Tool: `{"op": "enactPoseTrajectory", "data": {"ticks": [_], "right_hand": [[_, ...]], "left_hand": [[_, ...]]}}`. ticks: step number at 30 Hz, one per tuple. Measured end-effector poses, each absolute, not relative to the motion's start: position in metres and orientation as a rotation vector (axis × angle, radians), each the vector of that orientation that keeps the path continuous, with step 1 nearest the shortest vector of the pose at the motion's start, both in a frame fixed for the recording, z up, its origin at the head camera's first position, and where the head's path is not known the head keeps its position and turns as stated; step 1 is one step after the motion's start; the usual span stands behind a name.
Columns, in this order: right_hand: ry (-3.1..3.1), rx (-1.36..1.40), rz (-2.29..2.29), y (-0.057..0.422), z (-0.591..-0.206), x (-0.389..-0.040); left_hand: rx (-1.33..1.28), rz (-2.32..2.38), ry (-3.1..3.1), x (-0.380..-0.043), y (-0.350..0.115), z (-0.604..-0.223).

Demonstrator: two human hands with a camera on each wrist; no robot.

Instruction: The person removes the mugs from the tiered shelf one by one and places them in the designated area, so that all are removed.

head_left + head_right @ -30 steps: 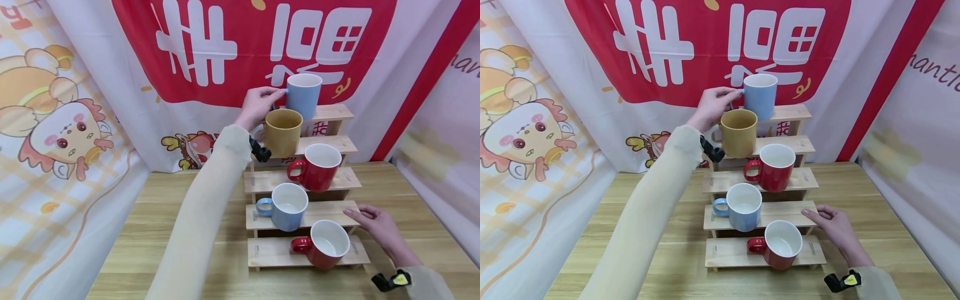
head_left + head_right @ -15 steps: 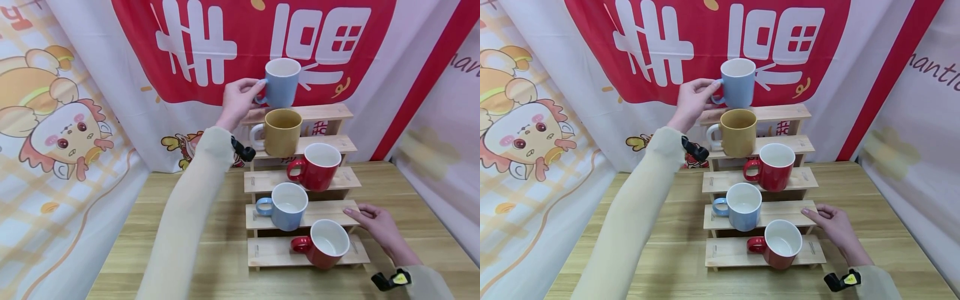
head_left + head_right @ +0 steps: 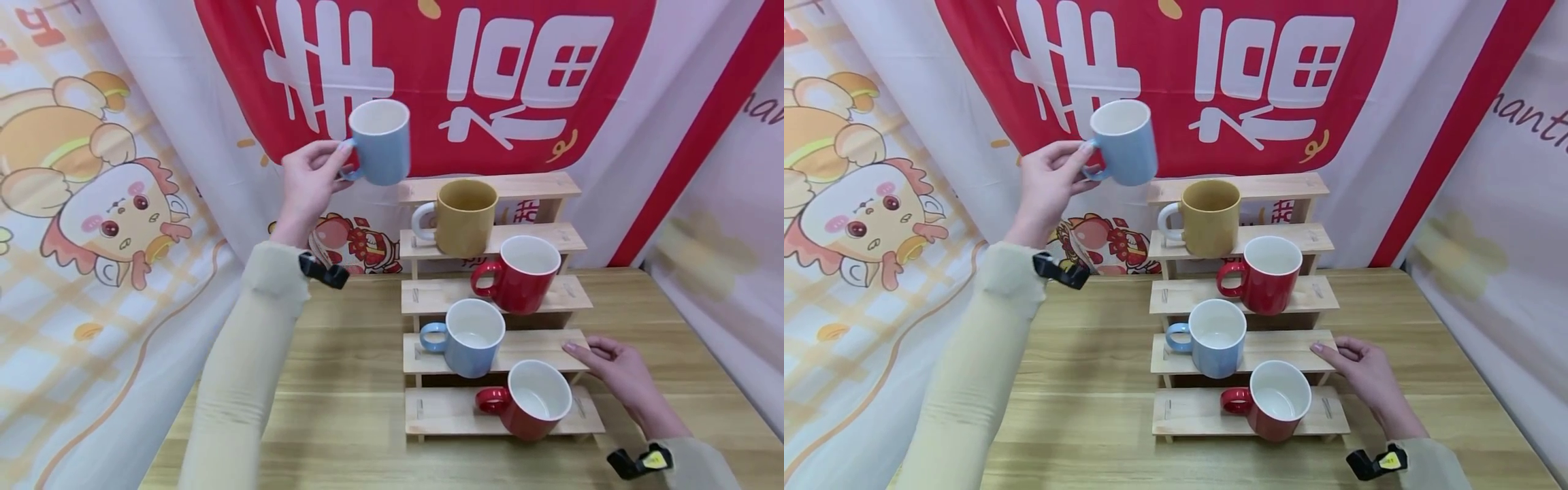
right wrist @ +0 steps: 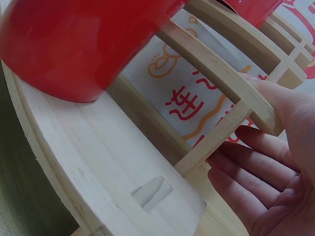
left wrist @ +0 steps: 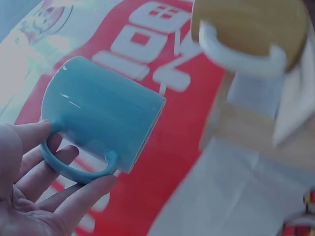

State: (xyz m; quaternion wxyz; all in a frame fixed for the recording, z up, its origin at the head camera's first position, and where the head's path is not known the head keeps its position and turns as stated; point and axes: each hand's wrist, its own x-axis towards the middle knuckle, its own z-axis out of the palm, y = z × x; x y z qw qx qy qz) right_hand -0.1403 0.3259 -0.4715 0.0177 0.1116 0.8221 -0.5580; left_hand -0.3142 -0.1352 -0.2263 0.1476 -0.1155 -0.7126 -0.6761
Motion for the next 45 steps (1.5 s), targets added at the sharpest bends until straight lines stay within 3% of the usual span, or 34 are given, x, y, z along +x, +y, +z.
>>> {"op": "enactPoseTrajectory", "data": {"ticks": [12,32,45], "right_hand": [[2.56,0.34,-1.73,0.326,-0.472,-0.141],[2.562,0.377,-1.708,0.324,-0.473,-0.14],[2.568,0.383,-1.699,0.326,-0.474,-0.139]], "left_hand": [[-0.066,-1.796,-2.035,-0.3,-0.227,-0.316],[0.296,-1.743,-1.865,-0.262,-0.295,-0.484],[0.561,-1.629,-1.854,-0.272,-0.303,-0.525]]}}
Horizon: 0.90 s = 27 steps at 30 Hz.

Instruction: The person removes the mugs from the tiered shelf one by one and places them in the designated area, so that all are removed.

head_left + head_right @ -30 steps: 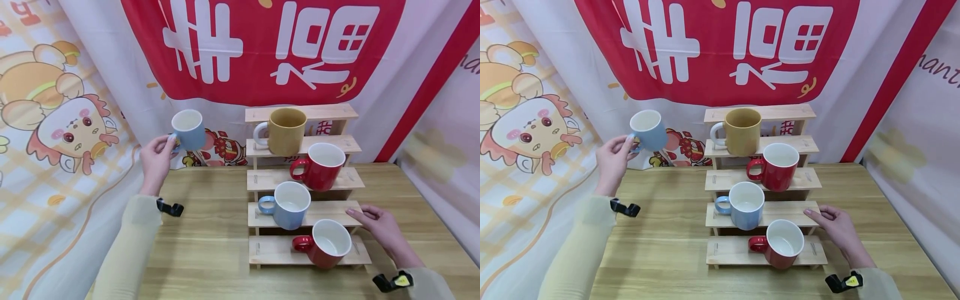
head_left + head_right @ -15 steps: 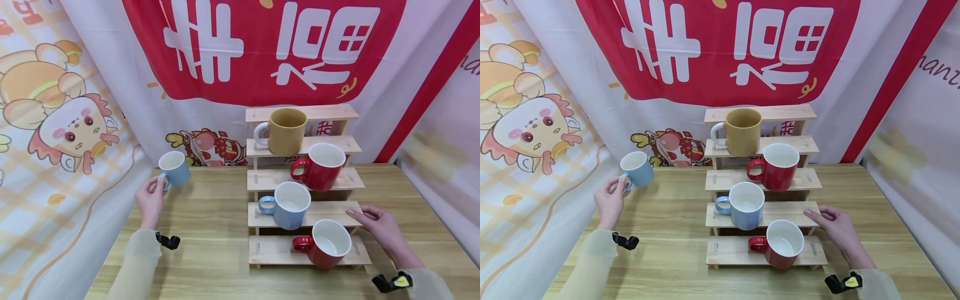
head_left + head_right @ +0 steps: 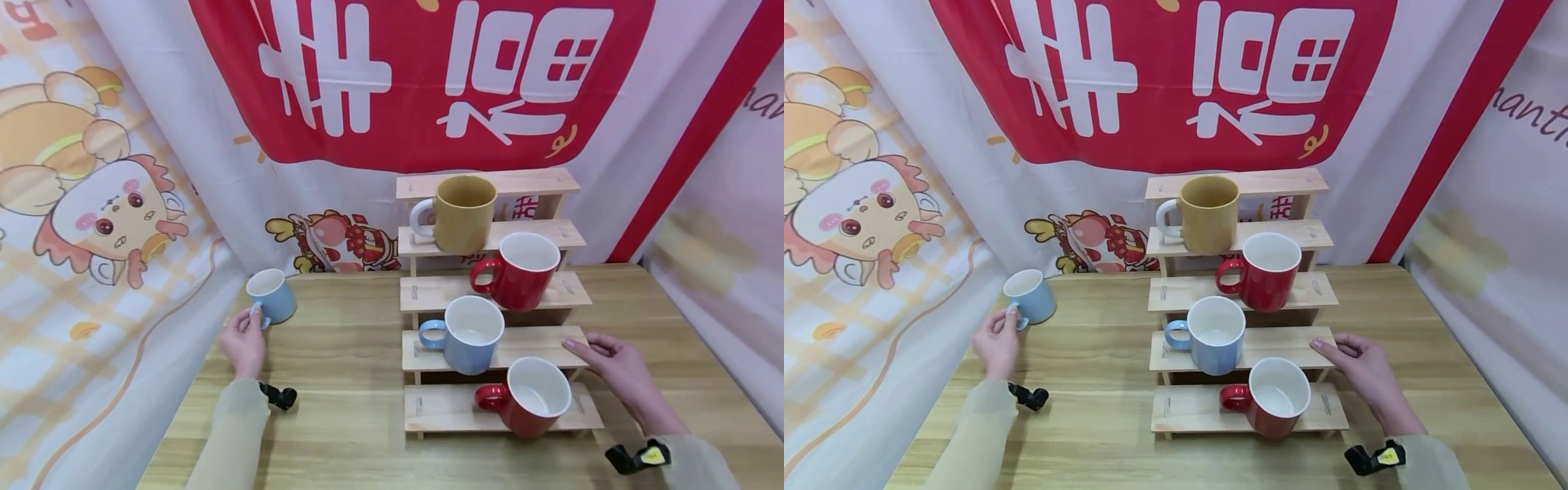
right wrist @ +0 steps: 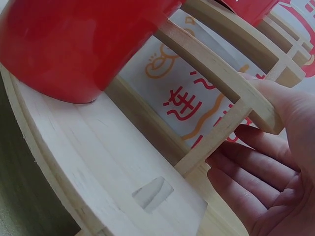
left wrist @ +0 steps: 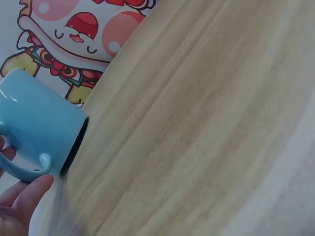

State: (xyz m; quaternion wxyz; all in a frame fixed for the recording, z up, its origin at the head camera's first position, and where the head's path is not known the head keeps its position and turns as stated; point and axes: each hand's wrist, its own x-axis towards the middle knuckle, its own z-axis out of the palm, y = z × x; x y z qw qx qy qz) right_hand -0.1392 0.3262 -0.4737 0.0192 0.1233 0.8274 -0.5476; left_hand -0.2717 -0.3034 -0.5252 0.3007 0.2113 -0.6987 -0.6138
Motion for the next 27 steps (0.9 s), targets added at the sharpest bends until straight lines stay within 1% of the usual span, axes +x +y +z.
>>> {"op": "enactPoseTrajectory", "data": {"ticks": [7,13,19,23,27], "right_hand": [[2.571,0.35,-1.725,0.327,-0.474,-0.141],[2.568,0.343,-1.739,0.326,-0.475,-0.141],[2.557,0.343,-1.757,0.326,-0.476,-0.141],[2.548,0.327,-1.785,0.326,-0.476,-0.142],[2.532,0.315,-1.811,0.328,-0.478,-0.142]], "left_hand": [[0.568,-1.687,-1.797,-0.278,-0.31,-0.532],[0.562,-1.724,-1.78,-0.274,-0.315,-0.537],[0.602,-1.681,-1.833,-0.268,-0.317,-0.533],[0.574,-1.662,-1.81,-0.263,-0.315,-0.519],[0.472,-1.655,-1.758,-0.261,-0.305,-0.484]]}}
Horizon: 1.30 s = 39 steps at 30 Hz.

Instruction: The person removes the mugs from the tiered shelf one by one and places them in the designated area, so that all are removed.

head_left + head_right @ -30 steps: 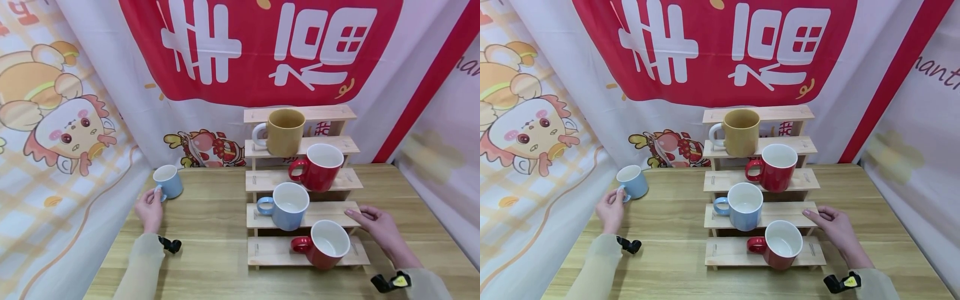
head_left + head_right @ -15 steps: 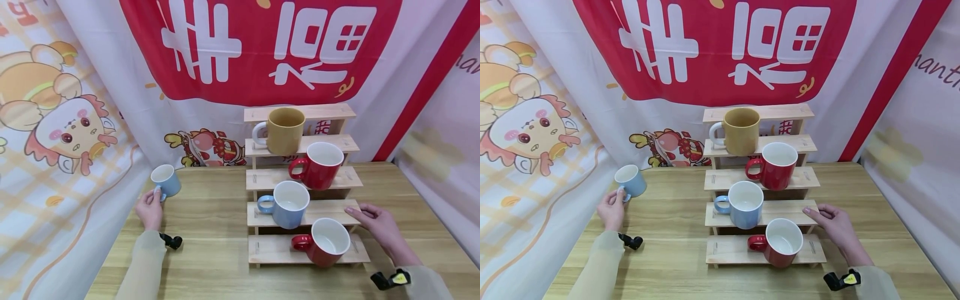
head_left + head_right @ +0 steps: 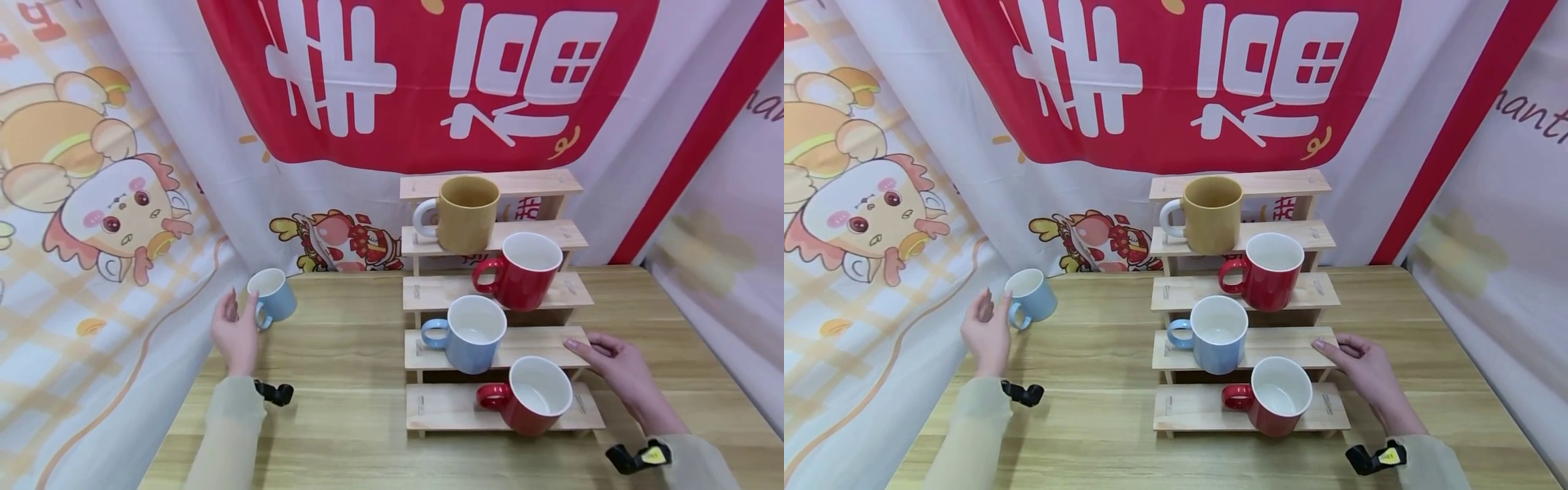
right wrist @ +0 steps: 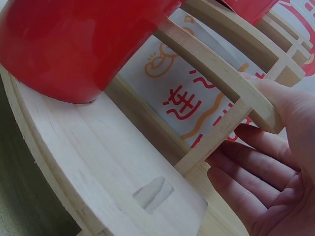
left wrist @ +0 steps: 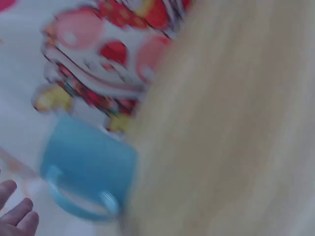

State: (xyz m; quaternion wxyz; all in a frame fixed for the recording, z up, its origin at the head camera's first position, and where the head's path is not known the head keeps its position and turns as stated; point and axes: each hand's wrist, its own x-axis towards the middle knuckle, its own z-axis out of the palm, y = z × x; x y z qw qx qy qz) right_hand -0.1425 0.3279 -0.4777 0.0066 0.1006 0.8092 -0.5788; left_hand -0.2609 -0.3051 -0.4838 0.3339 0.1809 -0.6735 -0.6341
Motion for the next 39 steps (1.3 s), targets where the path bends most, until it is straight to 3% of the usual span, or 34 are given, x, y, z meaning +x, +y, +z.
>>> {"op": "enactPoseTrajectory", "data": {"ticks": [6,13,20,39], "right_hand": [[2.527,0.311,-1.818,0.328,-0.476,-0.142],[2.53,0.336,-1.801,0.326,-0.477,-0.14],[2.523,0.345,-1.805,0.327,-0.479,-0.14],[2.532,0.362,-1.759,0.327,-0.477,-0.141]], "left_hand": [[0.302,-1.789,-1.73,-0.254,-0.269,-0.422],[0.007,-1.829,-1.84,-0.243,-0.217,-0.381],[-0.249,-1.845,-1.849,-0.247,-0.175,-0.366],[-0.509,-1.943,-1.978,-0.262,-0.086,-0.334]]}}
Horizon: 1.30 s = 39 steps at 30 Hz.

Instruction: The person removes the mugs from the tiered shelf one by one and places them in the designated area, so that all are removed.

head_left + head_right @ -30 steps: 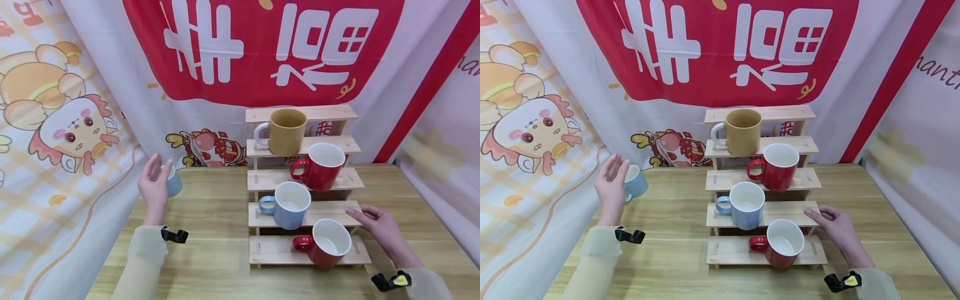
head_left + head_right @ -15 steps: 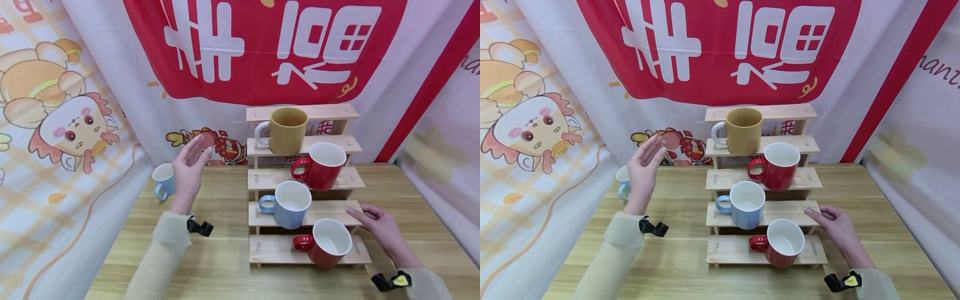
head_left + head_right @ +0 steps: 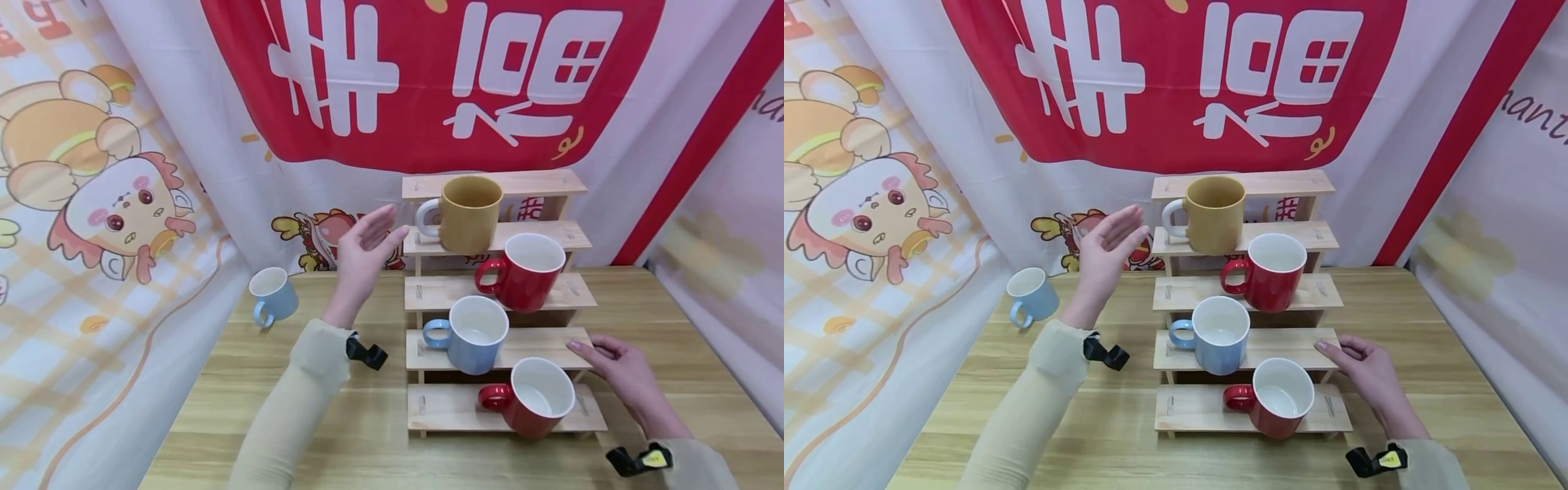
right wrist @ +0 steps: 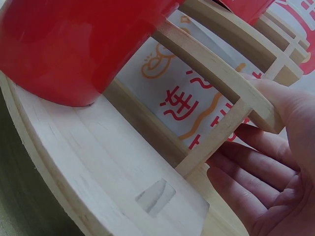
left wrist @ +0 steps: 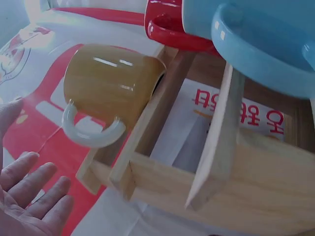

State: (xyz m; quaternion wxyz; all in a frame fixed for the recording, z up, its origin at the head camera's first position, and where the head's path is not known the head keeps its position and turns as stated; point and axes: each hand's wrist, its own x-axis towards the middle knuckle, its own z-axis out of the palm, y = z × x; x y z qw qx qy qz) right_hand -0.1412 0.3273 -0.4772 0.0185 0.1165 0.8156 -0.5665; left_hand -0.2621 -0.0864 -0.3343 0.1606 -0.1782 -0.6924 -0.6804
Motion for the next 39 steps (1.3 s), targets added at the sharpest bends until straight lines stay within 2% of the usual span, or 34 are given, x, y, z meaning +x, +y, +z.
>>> {"op": "enactPoseTrajectory", "data": {"ticks": [6,15,27,39], "right_hand": [[2.521,0.342,-1.793,0.327,-0.474,-0.142],[2.527,0.345,-1.771,0.327,-0.474,-0.143],[2.511,0.329,-1.808,0.327,-0.477,-0.141],[2.523,0.335,-1.764,0.328,-0.477,-0.141]], "left_hand": [[-0.583,-1.982,-2.053,-0.273,-0.062,-0.323],[-0.508,-2.015,-2.112,-0.288,-0.043,-0.314],[-0.435,-2.12,-2.161,-0.298,-0.042,-0.319],[-0.517,-2.201,-2.165,-0.305,-0.048,-0.318]]}}
